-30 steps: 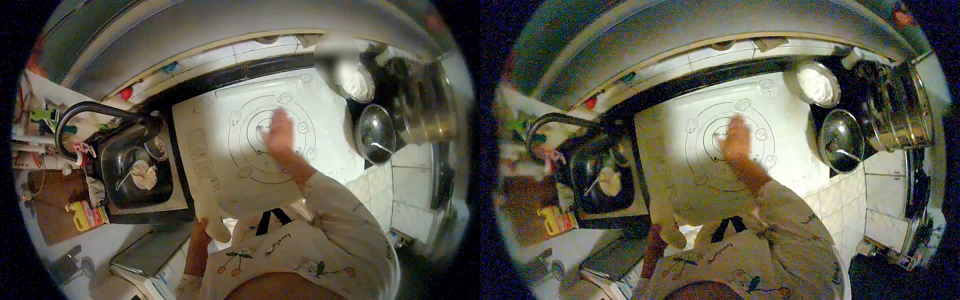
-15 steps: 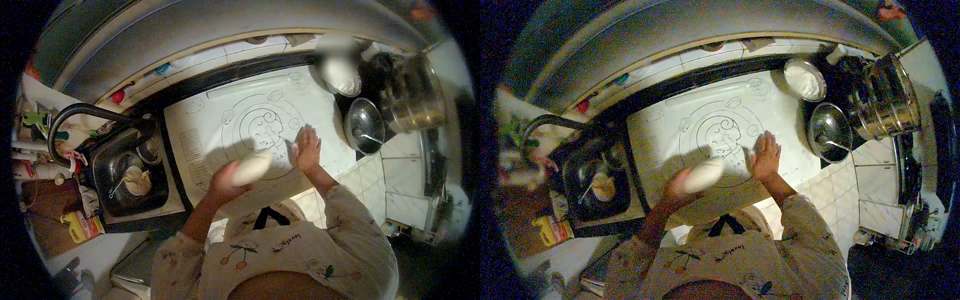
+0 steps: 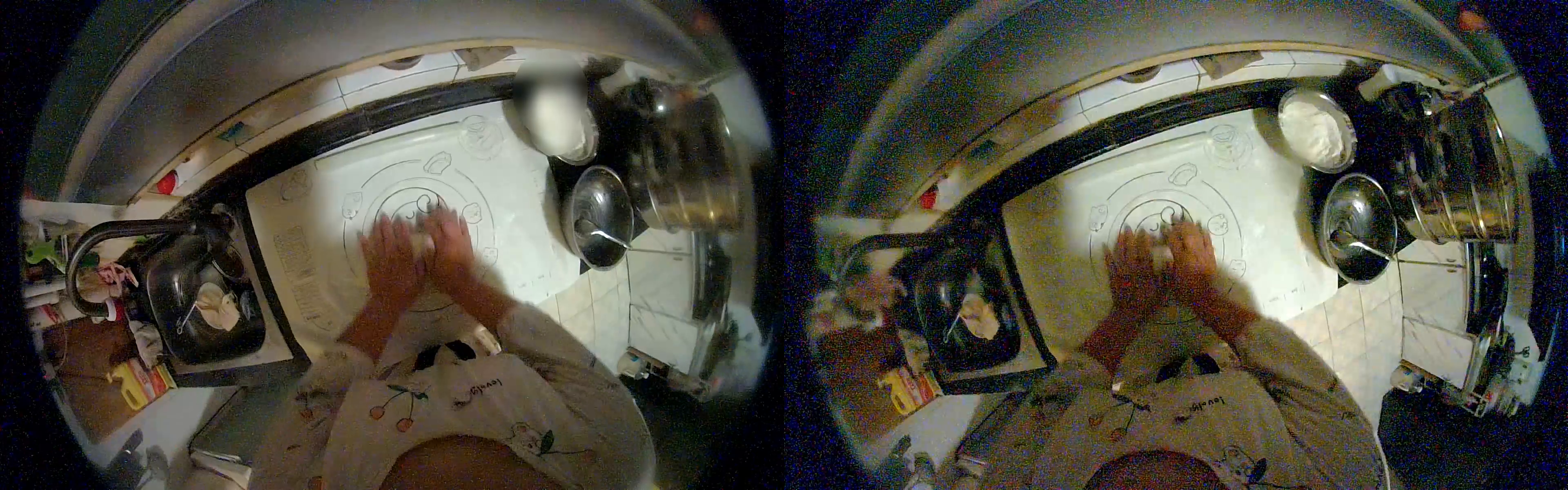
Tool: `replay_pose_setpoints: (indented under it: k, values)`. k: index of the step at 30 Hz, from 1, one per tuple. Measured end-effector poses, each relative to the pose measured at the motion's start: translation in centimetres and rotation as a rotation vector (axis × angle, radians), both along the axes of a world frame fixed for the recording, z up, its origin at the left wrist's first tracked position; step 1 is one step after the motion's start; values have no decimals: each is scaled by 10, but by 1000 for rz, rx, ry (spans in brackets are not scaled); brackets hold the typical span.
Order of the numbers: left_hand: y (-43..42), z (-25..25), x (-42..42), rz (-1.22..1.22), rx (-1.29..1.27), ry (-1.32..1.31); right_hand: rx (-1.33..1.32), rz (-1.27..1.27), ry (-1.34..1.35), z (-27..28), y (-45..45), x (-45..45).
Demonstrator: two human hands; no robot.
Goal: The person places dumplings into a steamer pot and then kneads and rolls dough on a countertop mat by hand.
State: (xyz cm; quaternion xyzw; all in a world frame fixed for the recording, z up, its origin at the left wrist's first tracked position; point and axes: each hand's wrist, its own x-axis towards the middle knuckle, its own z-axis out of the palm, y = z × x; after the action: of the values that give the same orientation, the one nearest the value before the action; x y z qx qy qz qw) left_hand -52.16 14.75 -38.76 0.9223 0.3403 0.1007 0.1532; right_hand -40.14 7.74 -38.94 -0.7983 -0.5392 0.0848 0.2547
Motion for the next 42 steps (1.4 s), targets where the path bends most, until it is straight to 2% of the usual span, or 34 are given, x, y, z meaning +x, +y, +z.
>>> replay_pose_setpoints:
  k: [2, 5, 7, 8, 9, 10, 11, 12, 13, 14, 15, 18, 22, 24, 26, 27, 28, 30, 32, 33, 34, 35, 36, 37, 39, 40, 41, 42]
  values:
    - [36, -5, 24, 64, 54, 64, 76, -100, -191, -7, 39, 21]
    - [76, -13, 46, 180, 64, -48, 96, -171, -207, -4, 74, 40]
    - [94, -18, 50, 200, 99, -156, 165, -45, -100, -6, 77, 49]
    - [88, -13, 47, 105, 109, -83, 207, 14, -50, -6, 77, 51]
    - [76, 7, 40, 10, 118, -10, 141, 121, 29, -18, 66, 51]
    - [62, 19, 29, -85, 126, 67, 141, 172, 7, -23, 43, 44]
    - [42, 9, 14, -195, 121, -39, 140, 225, -14, -24, 16, 34]
    - [25, 48, 10, -199, -79, 178, -33, 240, 103, -6, -7, 24]
    - [-2, 46, -9, -216, -122, 210, -208, 255, 220, 11, -32, 12]
    - [-30, 45, -28, -232, -165, 243, -181, 297, 67, 11, -63, -7]
    - [-64, 2, -57, -263, -50, 91, -563, 302, 73, 37, -68, -28]
    - [-84, 5, -63, -228, -120, -104, -80, 282, 5, 18, -104, -50]
    - [-39, -9, -30, -206, 2, -3, 41, 207, -133, -15, -64, -27]
    - [0, -21, -5, -194, 55, 23, -40, 184, -150, -15, -21, -7]
    - [43, -3, 17, -206, 81, 26, 80, 204, -168, -4, 23, 24]
    - [58, -1, 29, -202, 97, 134, 47, 169, -195, -13, 42, 34]
    - [69, -7, 34, -211, 220, 153, 16, 135, -224, -19, 49, 38]
    - [69, 4, 31, -154, 86, -35, 3, 173, -212, -15, 43, 37]
    - [47, -2, 16, -179, 138, 68, 13, 276, -181, -9, 26, 38]
    - [30, -3, 0, -190, 160, 125, 183, 371, -70, -17, 5, 36]
    - [6, 3, -20, -183, 100, -53, 85, 362, -152, -31, -15, 30]
    - [-18, 9, -42, -203, 88, -84, 28, 326, -144, 32, -37, 3]
    - [-43, 4, -60, -205, 155, -38, 74, 348, -156, -11, -66, 5]
    - [-59, -2, -69, -207, 215, 9, 117, 389, -403, -16, -84, -2]
    - [-53, 7, -61, -206, 154, -2, 161, 300, -276, -31, -86, -9]
    - [-40, 11, -51, -185, 107, 16, 186, 259, -212, -22, -76, -13]
    - [-26, 16, -41, -163, 61, 33, 58, 242, -151, -13, -59, -6]
    - [0, 16, -26, -123, -6, 76, 97, 247, -101, -3, -38, 5]
